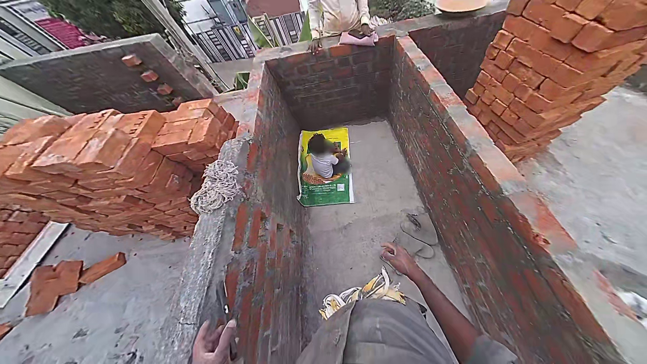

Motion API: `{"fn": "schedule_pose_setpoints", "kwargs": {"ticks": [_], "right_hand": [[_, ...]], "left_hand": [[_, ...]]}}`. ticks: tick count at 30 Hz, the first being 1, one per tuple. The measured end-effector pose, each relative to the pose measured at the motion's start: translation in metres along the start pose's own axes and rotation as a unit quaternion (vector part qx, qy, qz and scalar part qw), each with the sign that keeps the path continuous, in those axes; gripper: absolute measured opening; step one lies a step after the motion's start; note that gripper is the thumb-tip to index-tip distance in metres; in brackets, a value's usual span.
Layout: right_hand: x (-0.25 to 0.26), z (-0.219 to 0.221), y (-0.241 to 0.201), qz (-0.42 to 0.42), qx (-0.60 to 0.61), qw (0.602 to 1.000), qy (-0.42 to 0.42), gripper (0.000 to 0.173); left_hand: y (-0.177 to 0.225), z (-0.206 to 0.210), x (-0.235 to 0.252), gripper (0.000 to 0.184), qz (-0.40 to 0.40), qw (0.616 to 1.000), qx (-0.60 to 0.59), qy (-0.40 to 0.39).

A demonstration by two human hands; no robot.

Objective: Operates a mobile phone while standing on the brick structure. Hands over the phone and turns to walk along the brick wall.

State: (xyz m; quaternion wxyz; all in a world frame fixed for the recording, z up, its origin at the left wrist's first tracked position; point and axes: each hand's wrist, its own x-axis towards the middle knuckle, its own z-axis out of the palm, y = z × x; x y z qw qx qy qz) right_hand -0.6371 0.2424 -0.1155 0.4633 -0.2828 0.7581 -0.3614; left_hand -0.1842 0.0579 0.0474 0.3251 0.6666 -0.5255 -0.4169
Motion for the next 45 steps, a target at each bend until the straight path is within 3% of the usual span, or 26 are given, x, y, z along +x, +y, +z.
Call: {"fn": "schedule_pose_setpoints", "kwargs": {"ticks": [2, 4, 7, 11, 21, 28, 37, 45], "right_hand": [[-0.010, -0.001, -0.042, -0.017, 0.118, 0.993, -0.025, 0.042], [-0.019, -0.008, -0.092, -0.045, 0.220, 0.973, -0.056, 0.039], [-0.041, -0.027, -0.159, -0.107, 0.308, 0.941, -0.088, 0.036], [-0.067, -0.054, -0.209, -0.178, 0.306, 0.934, -0.053, 0.039], [-0.049, -0.065, -0.230, -0.183, 0.305, 0.928, 0.115, 0.028], [0.010, -0.057, -0.264, -0.200, 0.326, 0.906, 0.180, 0.025], [0.100, -0.037, -0.357, -0.206, 0.307, 0.896, 0.245, 0.026], [0.127, -0.039, -0.371, -0.207, 0.302, 0.892, 0.264, 0.032]], "left_hand": [[0.020, 0.061, -0.012, 0.063, -0.024, 0.987, -0.134, -0.087], [0.050, 0.122, -0.021, 0.072, -0.015, 0.963, -0.182, -0.197], [0.104, 0.191, -0.041, 0.086, 0.021, 0.929, -0.186, -0.319], [0.163, 0.236, -0.064, 0.089, 0.086, 0.905, -0.152, -0.389], [0.204, 0.277, -0.047, 0.090, 0.159, 0.902, -0.050, -0.399], [0.226, 0.307, 0.040, 0.092, 0.256, 0.861, -0.031, -0.438], [0.283, 0.326, 0.171, 0.095, 0.312, 0.833, -0.042, -0.455], [0.298, 0.355, 0.195, 0.103, 0.362, 0.833, -0.022, -0.418]]}}
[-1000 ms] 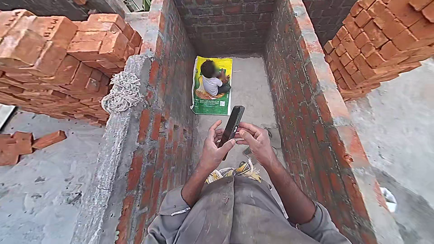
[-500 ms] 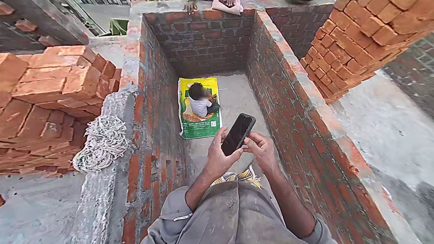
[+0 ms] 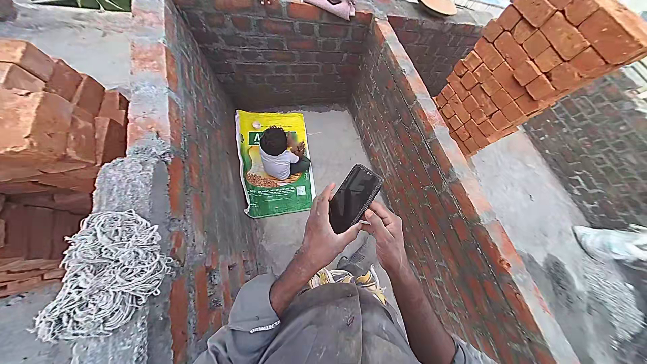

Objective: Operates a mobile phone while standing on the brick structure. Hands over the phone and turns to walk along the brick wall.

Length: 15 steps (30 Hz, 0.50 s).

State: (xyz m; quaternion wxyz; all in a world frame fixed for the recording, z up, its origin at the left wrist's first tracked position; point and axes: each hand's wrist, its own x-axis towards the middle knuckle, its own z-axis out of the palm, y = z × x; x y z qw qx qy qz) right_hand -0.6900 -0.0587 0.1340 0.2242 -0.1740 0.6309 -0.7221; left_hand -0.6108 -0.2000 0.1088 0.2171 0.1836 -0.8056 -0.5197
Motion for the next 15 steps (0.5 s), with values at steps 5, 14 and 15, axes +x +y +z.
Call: {"fn": "schedule_pose_setpoints", "kwargs": {"ticks": [5, 14, 15], "right_hand": [[0.018, -0.012, 0.007, 0.059, 0.132, 0.989, -0.004, 0.051], [0.051, -0.055, -0.020, 0.069, 0.231, 0.970, -0.003, 0.050], [0.053, -0.059, -0.021, 0.063, 0.226, 0.972, -0.007, 0.048]], "left_hand": [[0.012, 0.013, 0.016, 0.102, -0.050, 0.998, -0.028, -0.034], [0.043, 0.044, 0.056, 0.043, -0.132, 0.931, -0.340, -0.029], [0.048, 0.049, 0.058, 0.042, -0.138, 0.924, -0.356, -0.029]]}}
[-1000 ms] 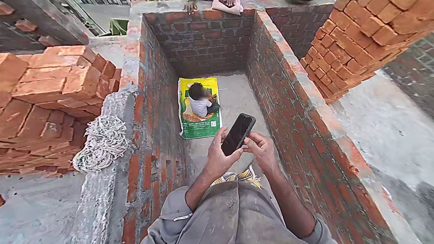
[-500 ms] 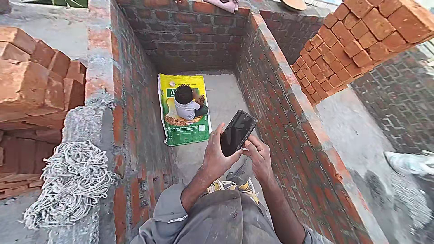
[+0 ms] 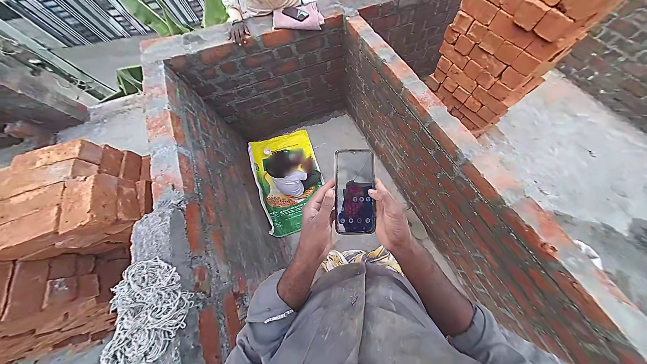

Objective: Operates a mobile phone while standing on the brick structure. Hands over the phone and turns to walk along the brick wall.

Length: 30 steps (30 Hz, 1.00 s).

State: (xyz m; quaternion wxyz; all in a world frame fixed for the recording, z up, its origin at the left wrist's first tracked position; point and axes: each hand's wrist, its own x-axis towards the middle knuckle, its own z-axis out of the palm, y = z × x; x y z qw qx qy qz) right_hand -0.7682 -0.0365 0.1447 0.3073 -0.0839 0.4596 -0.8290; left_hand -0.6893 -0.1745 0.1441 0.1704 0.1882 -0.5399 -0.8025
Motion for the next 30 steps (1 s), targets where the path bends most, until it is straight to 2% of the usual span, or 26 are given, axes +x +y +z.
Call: {"fn": "schedule_pose_setpoints", "kwargs": {"ticks": [4, 9, 13, 18, 24, 30], "right_hand": [[0.007, -0.004, -0.006, -0.027, -0.055, 0.997, -0.035, 0.050], [0.008, -0.005, -0.014, -0.015, -0.131, 0.988, -0.077, 0.070], [0.004, 0.001, -0.004, 0.018, -0.215, 0.975, -0.059, 0.094], [0.000, 0.027, 0.012, 0.029, -0.331, 0.943, -0.004, 0.110], [-0.008, 0.067, 0.041, -0.028, -0.422, 0.904, 0.053, 0.109], [-0.015, 0.086, 0.061, -0.042, -0.368, 0.929, 0.020, 0.106]], "left_hand": [[0.005, 0.017, 0.007, 0.037, -0.001, 0.999, -0.030, 0.032], [0.018, 0.015, 0.011, 0.033, -0.028, 0.995, -0.091, 0.038], [0.024, 0.009, 0.011, 0.033, -0.015, 0.993, -0.102, 0.050], [0.032, -0.010, 0.006, 0.034, -0.025, 0.992, -0.118, 0.044], [0.036, -0.047, 0.000, 0.033, -0.031, 0.987, -0.150, 0.049], [0.039, -0.084, -0.002, 0.033, -0.040, 0.983, -0.175, 0.027]]}}
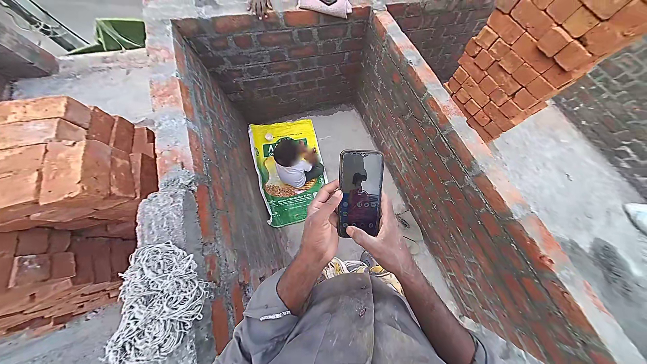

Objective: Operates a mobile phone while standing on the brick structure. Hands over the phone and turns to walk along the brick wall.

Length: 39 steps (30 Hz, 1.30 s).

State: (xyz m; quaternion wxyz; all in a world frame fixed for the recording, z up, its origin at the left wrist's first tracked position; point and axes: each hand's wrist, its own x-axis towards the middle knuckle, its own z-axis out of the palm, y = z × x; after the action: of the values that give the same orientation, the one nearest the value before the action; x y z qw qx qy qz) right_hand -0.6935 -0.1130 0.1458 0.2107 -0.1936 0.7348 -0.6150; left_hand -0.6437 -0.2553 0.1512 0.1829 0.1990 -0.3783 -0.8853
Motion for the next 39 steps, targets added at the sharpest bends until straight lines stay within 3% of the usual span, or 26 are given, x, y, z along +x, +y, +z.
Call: {"fn": "schedule_pose_setpoints", "kwargs": {"ticks": [4, 13, 39], "right_hand": [[-0.002, 0.011, -0.004, 0.006, 0.042, 0.999, -0.019, 0.101], [0.005, 0.009, -0.017, -0.023, 0.061, 0.998, 0.002, 0.056], [-0.009, 0.018, -0.022, -0.002, 0.052, 0.999, -0.012, 0.041]], "left_hand": [[0.011, -0.013, -0.005, 0.032, 0.003, 1.000, 0.001, -0.007], [0.022, -0.029, -0.011, 0.032, 0.004, 1.000, 0.011, -0.009], [0.028, -0.035, -0.025, 0.032, -0.021, 0.998, 0.022, -0.047]]}}
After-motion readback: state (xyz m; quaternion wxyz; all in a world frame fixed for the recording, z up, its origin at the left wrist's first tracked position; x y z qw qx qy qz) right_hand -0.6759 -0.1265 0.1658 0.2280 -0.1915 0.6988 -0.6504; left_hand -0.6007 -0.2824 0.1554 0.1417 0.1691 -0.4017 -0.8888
